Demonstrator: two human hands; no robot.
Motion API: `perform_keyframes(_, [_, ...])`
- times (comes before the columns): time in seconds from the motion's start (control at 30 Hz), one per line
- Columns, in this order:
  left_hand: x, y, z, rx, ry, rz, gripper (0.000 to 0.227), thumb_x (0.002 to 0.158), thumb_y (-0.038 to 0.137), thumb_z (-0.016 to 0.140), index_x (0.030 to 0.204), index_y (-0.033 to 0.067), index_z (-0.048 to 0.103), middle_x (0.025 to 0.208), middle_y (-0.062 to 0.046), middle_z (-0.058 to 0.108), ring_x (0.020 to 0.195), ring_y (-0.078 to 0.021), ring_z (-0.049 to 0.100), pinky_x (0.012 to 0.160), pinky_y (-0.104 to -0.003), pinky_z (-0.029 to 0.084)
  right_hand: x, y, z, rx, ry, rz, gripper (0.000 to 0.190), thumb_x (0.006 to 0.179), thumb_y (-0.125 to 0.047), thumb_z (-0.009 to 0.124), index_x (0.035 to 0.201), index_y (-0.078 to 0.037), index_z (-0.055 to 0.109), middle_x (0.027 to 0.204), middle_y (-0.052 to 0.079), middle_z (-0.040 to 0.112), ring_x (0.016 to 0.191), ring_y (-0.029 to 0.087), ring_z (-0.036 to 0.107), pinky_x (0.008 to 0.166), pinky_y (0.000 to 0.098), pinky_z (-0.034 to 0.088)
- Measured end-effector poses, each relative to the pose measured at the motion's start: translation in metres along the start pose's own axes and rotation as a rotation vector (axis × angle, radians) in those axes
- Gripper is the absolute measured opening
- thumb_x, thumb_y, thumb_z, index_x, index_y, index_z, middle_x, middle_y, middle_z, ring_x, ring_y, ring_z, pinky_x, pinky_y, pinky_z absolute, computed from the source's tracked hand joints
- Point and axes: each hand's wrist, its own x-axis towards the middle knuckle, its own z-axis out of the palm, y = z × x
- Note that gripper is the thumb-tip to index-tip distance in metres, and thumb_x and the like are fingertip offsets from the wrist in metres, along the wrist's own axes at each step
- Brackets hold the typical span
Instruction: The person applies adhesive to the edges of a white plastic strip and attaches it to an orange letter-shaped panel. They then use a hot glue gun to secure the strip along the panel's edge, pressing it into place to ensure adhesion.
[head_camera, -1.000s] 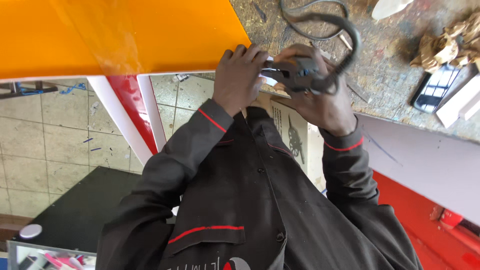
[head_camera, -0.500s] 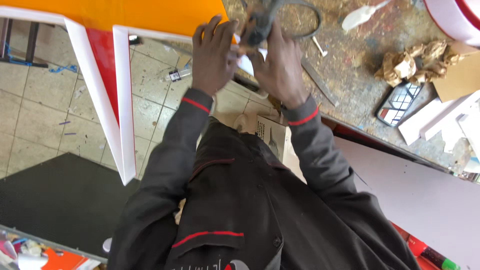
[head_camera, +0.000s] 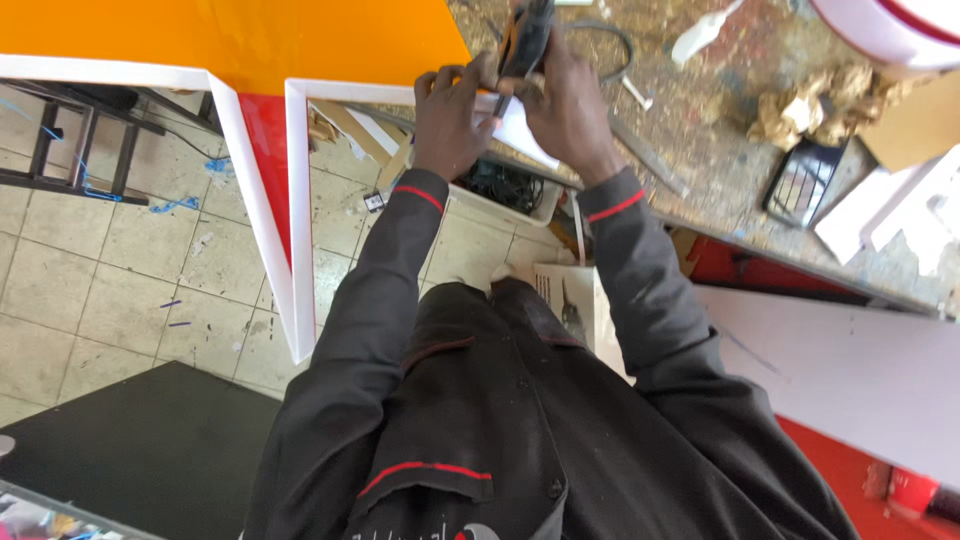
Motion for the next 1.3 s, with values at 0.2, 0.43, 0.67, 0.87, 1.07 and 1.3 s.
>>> perform_keyframes(0.2, [-0.004, -0.007, 0.006, 0.05, 0.012, 0.034, 0.095, 0.102, 0.032, 0.098, 0.17, 0.0203, 0.033, 0.131, -0.008, 0.074, 0.127, -0.0391, 0.059, 0.102, -0.056, 0.041, 0.001, -0.014, 0.007, -0.074, 0.064, 0.027, 0.038, 0.112, -0.002, 0.08, 0.137, -0.003, 0.052, 0.112, 0.028, 0.082, 0.094, 0.06, 0.071, 0.062, 0.0576, 0.046])
perform_keyframes(0.43, [-0.006, -0.012, -0.007, -0.003, -0.031, 0.102, 0.11, 0.096, 0.018, 0.1, 0.176, 0.013, 0.026, 0.161, -0.011, 0.062, 0.152, -0.036, 0.054, 0.118, -0.055, 0.043, 0.003, -0.017, 0.006, -0.046, 0.051, 0.009, 0.032, 0.116, 0.002, 0.074, 0.14, -0.003, 0.053, 0.114, 0.024, 0.076, 0.09, 0.048, 0.07, 0.066, 0.0578, 0.053])
perform_keyframes(0.67, [-0.017, -0.004, -0.016, -0.099, -0.03, 0.112, 0.108, 0.096, 0.007, 0.095, 0.178, 0.0135, 0.026, 0.169, -0.01, 0.058, 0.161, -0.0362, 0.05, 0.126, -0.055, 0.04, -0.002, -0.018, 0.009, -0.056, -0.009, 0.211, 0.085, 0.117, -0.001, 0.074, 0.179, -0.022, 0.019, 0.135, 0.024, 0.086, 0.1, 0.047, 0.083, 0.076, 0.0607, 0.067])
perform_keyframes(0.87, [-0.027, 0.008, -0.021, -0.04, 0.033, 0.025, 0.083, 0.099, 0.006, 0.082, 0.172, 0.007, 0.041, 0.175, -0.015, 0.05, 0.17, -0.0358, 0.035, 0.143, -0.057, 0.027, -0.001, -0.022, 0.012, -0.033, 0.032, 0.222, 0.095, 0.114, -0.008, 0.081, 0.18, -0.024, 0.015, 0.134, 0.018, 0.089, 0.113, 0.045, 0.087, 0.087, 0.0532, 0.07])
perform_keyframes(1.07, [-0.021, 0.017, -0.031, -0.101, 0.044, 0.014, 0.082, 0.096, 0.013, 0.09, 0.165, 0.0111, 0.046, 0.147, -0.013, 0.068, 0.14, -0.0364, 0.055, 0.133, -0.06, 0.031, -0.005, -0.022, 0.016, 0.004, 0.053, 0.166, 0.093, 0.119, -0.002, 0.076, 0.181, -0.028, 0.012, 0.139, 0.02, 0.086, 0.123, 0.048, 0.083, 0.099, 0.0579, 0.073])
perform_keyframes(1.3, [-0.018, 0.022, -0.037, -0.118, 0.044, 0.001, 0.075, 0.092, 0.017, 0.091, 0.156, 0.0135, 0.052, 0.135, -0.005, 0.075, 0.127, -0.0354, 0.06, 0.127, -0.059, 0.034, -0.005, -0.026, 0.015, 0.017, 0.047, 0.193, 0.082, 0.12, -0.009, 0.074, 0.178, -0.024, 0.018, 0.143, 0.022, 0.083, 0.128, 0.049, 0.081, 0.104, 0.0672, 0.069])
